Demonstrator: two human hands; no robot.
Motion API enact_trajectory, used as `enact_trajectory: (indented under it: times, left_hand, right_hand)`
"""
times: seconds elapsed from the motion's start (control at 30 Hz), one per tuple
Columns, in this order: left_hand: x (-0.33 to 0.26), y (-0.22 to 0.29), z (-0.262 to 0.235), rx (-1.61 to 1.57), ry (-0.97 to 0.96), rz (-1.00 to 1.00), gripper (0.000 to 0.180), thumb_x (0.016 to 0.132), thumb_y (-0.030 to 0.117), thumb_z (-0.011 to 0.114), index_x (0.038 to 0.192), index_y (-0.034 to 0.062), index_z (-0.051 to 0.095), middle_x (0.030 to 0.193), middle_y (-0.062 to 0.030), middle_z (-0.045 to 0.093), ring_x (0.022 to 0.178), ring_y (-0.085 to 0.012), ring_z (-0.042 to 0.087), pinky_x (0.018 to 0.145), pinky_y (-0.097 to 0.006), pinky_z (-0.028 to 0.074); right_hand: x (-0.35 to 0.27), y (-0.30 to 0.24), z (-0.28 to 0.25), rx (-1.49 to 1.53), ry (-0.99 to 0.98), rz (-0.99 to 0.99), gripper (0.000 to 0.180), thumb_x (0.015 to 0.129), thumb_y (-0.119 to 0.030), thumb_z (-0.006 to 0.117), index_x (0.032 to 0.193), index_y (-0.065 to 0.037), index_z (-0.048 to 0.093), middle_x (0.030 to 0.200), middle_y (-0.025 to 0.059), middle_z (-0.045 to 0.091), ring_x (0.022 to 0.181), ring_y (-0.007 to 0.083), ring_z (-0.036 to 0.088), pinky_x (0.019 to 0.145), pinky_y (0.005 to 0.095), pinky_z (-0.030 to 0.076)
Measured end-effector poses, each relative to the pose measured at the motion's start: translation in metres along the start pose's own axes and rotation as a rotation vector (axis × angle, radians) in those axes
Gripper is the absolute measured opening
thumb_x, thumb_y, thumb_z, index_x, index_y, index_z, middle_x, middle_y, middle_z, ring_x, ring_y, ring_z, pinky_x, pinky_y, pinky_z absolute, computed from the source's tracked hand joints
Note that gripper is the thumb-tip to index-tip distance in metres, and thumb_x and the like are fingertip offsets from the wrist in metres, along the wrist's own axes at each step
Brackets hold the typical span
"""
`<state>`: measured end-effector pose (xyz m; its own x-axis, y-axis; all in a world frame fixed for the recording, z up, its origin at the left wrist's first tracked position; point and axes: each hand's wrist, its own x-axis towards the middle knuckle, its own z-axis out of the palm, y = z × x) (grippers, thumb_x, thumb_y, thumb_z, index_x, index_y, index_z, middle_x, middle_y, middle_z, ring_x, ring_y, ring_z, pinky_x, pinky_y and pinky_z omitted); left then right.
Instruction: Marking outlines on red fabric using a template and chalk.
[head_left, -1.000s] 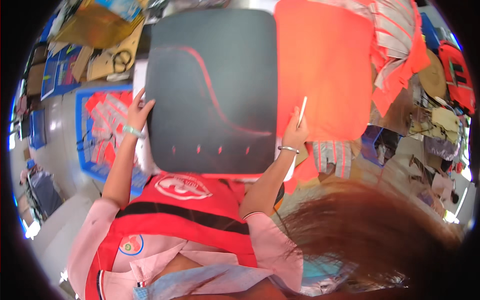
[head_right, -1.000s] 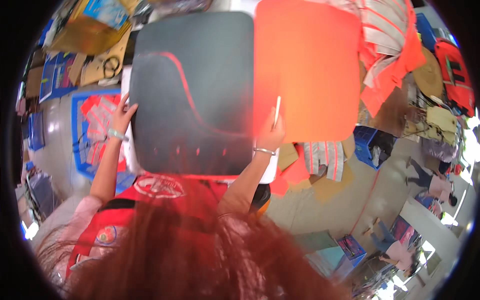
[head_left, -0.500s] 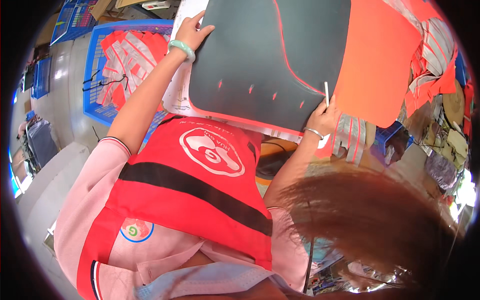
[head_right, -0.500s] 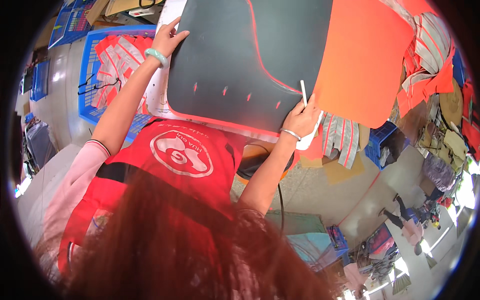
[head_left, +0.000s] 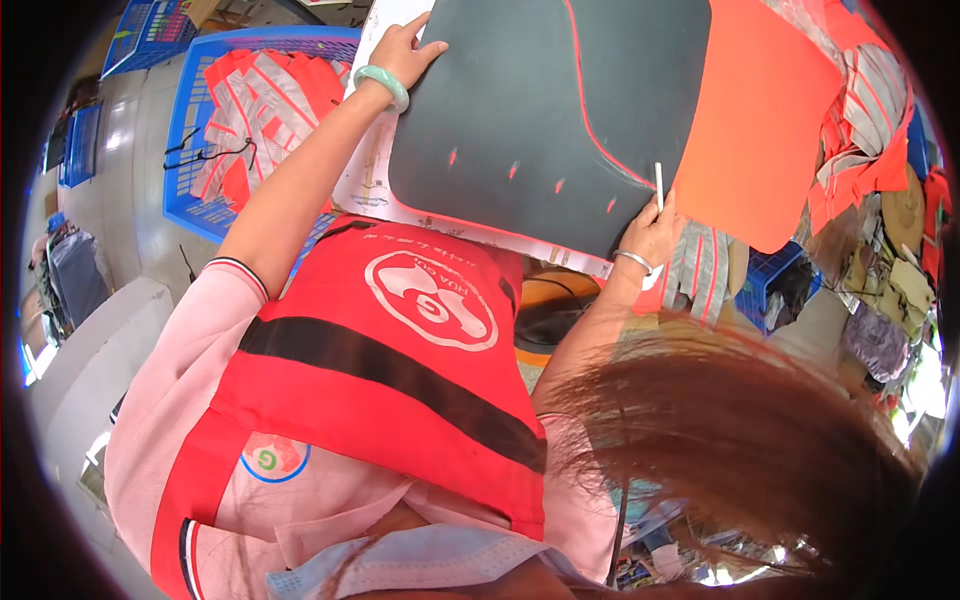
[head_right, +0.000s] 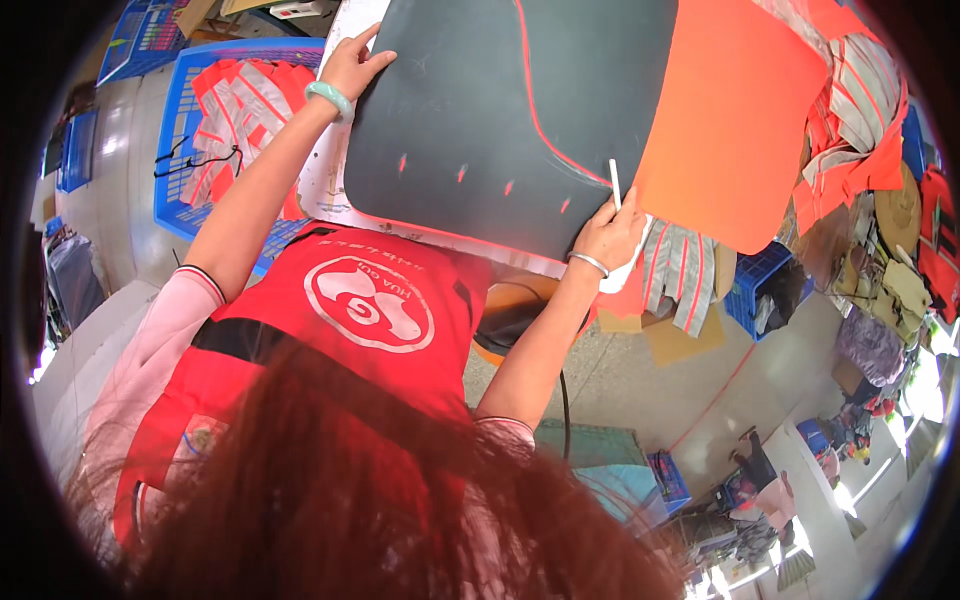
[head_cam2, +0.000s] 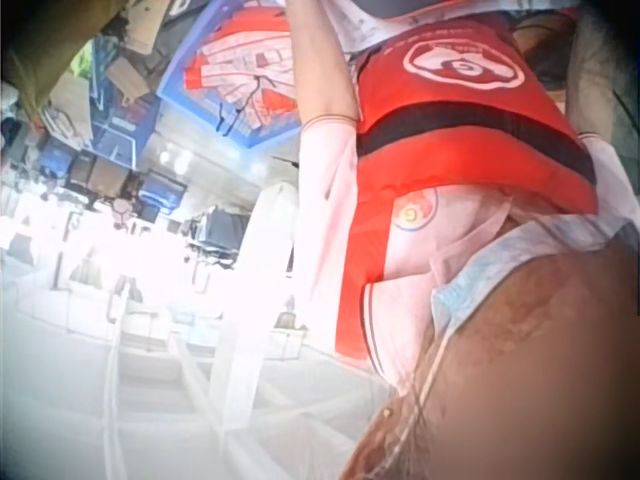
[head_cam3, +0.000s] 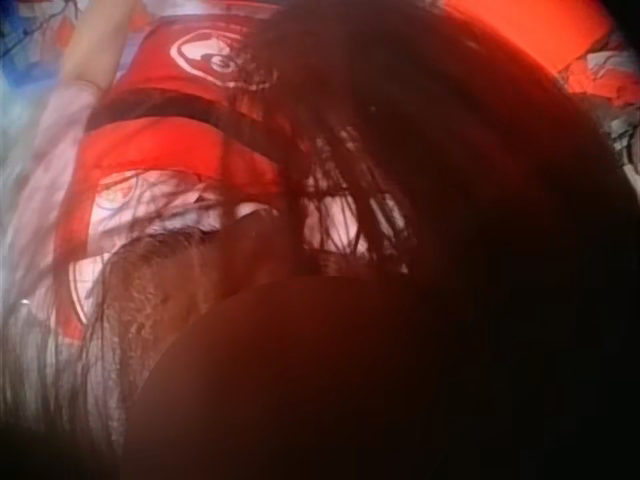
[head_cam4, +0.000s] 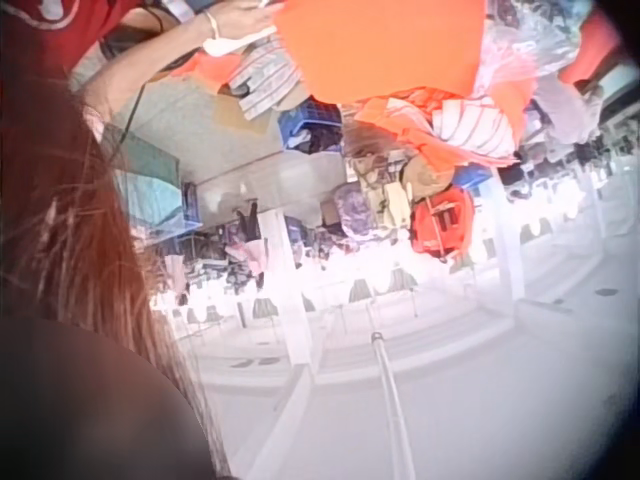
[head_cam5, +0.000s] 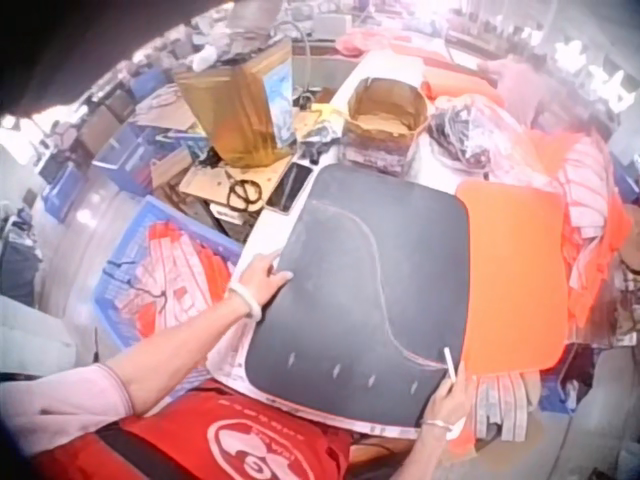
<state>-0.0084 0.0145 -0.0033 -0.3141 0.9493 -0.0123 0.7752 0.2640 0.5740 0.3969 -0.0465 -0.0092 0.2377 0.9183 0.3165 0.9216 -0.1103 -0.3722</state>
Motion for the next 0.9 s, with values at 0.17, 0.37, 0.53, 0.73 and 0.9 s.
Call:
enact_trajectory:
  times: [0.17, 0.37, 0.53, 0.73, 0.9]
  left_hand:
    - [-0.0011, 0.0035, -0.0028, 0.040, -0.014, -0.019, 0.060, 0.076, 0.042, 0.067, 0.129, 0.0159, 0.052, 0.081, -0.0081, 0.051, 0.071, -0.0213, 0.052, 0.068, -0.033, 0.044]
    - [-0.0024, 0.0050, -0.0037, 0.030, -0.024, -0.028, 0.061, 0.077, 0.041, 0.067, 0.129, 0.0160, 0.051, 0.082, -0.0091, 0.050, 0.071, -0.0219, 0.052, 0.068, -0.034, 0.044]
    - [-0.0056, 0.0076, -0.0038, 0.032, -0.016, -0.027, 0.060, 0.079, 0.040, 0.067, 0.131, 0.0151, 0.049, 0.079, -0.0071, 0.048, 0.071, -0.0184, 0.048, 0.068, -0.030, 0.042]
    - [-0.0084, 0.0092, -0.0056, 0.026, -0.011, -0.022, 0.059, 0.077, 0.039, 0.067, 0.128, 0.0135, 0.051, 0.083, -0.0110, 0.052, 0.073, -0.0235, 0.053, 0.070, -0.034, 0.045]
    - [-0.0088, 0.0038, -0.0057, 0.015, -0.020, -0.031, 0.060, 0.078, 0.039, 0.066, 0.130, 0.0144, 0.049, 0.091, -0.0143, 0.054, 0.078, -0.0270, 0.055, 0.073, -0.037, 0.046]
  right_hand:
    - [0.0010, 0.0006, 0.0004, -0.012, -0.003, 0.004, 0.030, 0.082, -0.012, 0.057, 0.110, -0.002, 0.061, 0.091, 0.0169, 0.058, 0.082, 0.0328, 0.057, 0.070, 0.0405, 0.047]
    - [0.0021, 0.0039, 0.0028, -0.017, 0.003, -0.012, 0.029, 0.082, -0.011, 0.056, 0.110, -0.001, 0.061, 0.090, 0.0166, 0.057, 0.081, 0.0320, 0.057, 0.070, 0.0393, 0.047]
    - [-0.0003, 0.0021, 0.0022, -0.023, 0.036, -0.064, 0.030, 0.083, -0.011, 0.056, 0.111, -0.002, 0.061, 0.089, 0.0162, 0.057, 0.081, 0.0316, 0.057, 0.070, 0.0394, 0.047]
    - [-0.0008, 0.0010, 0.0006, -0.056, -0.006, 0.011, 0.031, 0.083, -0.012, 0.055, 0.112, -0.005, 0.061, 0.091, 0.0156, 0.058, 0.083, 0.0317, 0.057, 0.071, 0.0407, 0.047]
    - [0.0003, 0.0000, 0.0074, -0.075, -0.079, 0.030, 0.032, 0.084, -0.014, 0.055, 0.113, -0.006, 0.060, 0.096, 0.0172, 0.059, 0.085, 0.0329, 0.057, 0.074, 0.0415, 0.046]
